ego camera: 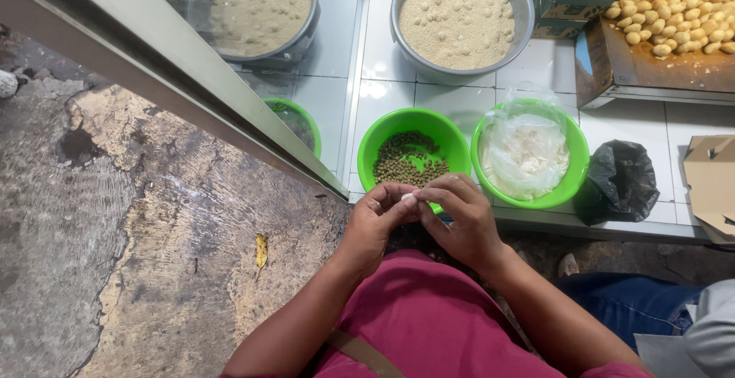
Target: The person repeatedly takes small pieces of white dough, flattens them in their palm, scoops a small amount of green filling from a green bowl, and encloses the filling to form small balls. The process is repeated continuously at a street food stall.
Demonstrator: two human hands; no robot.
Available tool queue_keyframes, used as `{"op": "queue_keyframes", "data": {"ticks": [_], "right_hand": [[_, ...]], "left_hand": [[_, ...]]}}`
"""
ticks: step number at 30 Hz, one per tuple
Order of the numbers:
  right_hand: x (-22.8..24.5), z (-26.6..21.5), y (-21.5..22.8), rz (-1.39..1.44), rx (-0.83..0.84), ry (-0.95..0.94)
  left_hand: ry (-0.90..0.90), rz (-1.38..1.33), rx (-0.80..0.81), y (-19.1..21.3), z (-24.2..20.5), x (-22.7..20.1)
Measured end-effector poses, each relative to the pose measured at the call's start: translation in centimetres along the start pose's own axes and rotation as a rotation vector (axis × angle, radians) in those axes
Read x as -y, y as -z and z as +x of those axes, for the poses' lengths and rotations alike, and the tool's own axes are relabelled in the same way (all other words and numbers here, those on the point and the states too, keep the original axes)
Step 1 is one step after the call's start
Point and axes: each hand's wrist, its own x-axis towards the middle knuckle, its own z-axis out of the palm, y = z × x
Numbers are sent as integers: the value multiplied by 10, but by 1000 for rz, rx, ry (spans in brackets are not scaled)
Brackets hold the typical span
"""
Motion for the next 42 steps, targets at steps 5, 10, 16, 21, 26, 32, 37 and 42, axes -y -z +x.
{"op": "queue_keyframes", "data": {"ticks": [5,10,16,21,26,32,37,42], "right_hand": [[-12,-5,-4,779,12,-688],[-9,-7,-1,312,-1,-254],[-29,12,3,416,-44,-255],[-85,25,-12,54,197,-422],[-130,15,-67,-269,550,-387],[-162,-1,-109,-413,579,-257],[-172,-5,-121,-340,550,-145],[-145,12,-109,-159,552,-133]], "left_hand": [[123,-431,25,6,4,2],[247,-350,-46,4,4,-8],[92,-135,-76,2,1,-14],[-4,27,-85,16,-7,-18],[-22,92,-101,23,-13,-13],[11,-1,-150,34,-18,-5],[-12,-39,-188,38,-17,0],[-4,-34,-220,38,-15,-1]]}}
